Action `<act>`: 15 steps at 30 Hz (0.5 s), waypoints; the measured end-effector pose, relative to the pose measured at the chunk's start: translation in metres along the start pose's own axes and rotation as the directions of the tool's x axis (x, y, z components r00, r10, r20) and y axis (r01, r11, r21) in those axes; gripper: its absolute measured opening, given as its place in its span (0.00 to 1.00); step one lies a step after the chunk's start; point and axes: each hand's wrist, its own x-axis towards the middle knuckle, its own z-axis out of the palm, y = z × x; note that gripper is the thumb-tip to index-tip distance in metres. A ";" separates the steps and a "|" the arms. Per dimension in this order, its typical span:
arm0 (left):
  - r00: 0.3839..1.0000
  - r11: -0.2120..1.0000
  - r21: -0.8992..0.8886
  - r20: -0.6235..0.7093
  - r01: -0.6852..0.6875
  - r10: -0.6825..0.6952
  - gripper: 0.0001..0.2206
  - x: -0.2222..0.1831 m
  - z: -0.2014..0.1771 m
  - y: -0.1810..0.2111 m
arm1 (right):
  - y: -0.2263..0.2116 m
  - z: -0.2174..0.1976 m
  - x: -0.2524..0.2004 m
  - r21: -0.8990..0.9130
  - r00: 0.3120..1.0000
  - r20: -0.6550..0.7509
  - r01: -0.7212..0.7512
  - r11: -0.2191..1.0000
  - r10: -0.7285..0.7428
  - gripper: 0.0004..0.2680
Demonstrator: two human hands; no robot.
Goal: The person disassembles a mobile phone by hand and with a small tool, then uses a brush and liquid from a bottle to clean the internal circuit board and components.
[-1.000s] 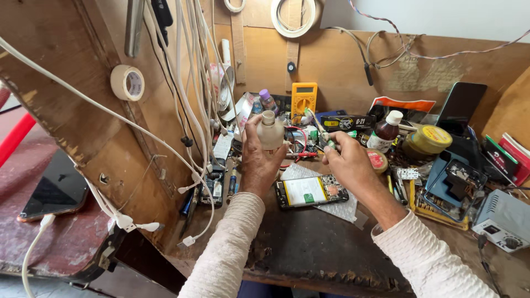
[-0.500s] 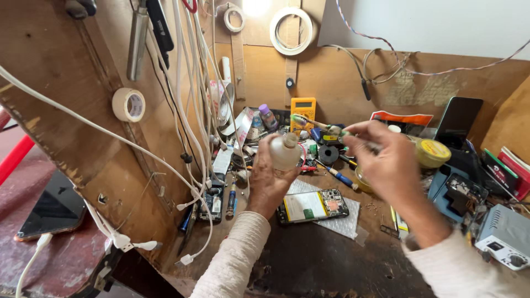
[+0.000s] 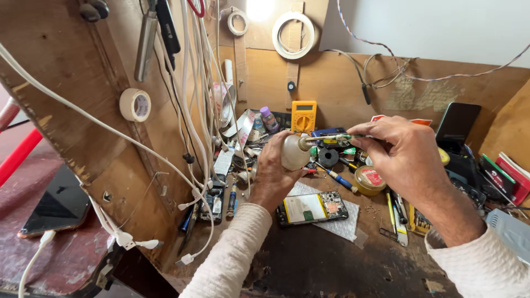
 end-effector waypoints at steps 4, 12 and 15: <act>0.994 0.993 0.057 0.020 -0.106 0.105 0.35 0.005 0.000 -0.006 | 0.003 -0.001 0.004 -0.031 0.995 0.092 0.034 0.999 -0.031 0.08; 0.971 0.967 0.127 0.114 -0.223 0.209 0.36 0.005 0.001 0.001 | 0.016 0.011 -0.001 -0.047 0.978 0.169 0.128 0.991 -0.119 0.09; 0.968 0.956 0.181 0.136 -0.233 0.211 0.37 0.009 -0.001 0.004 | 0.023 0.013 -0.002 -0.026 0.968 0.166 0.196 0.980 -0.189 0.08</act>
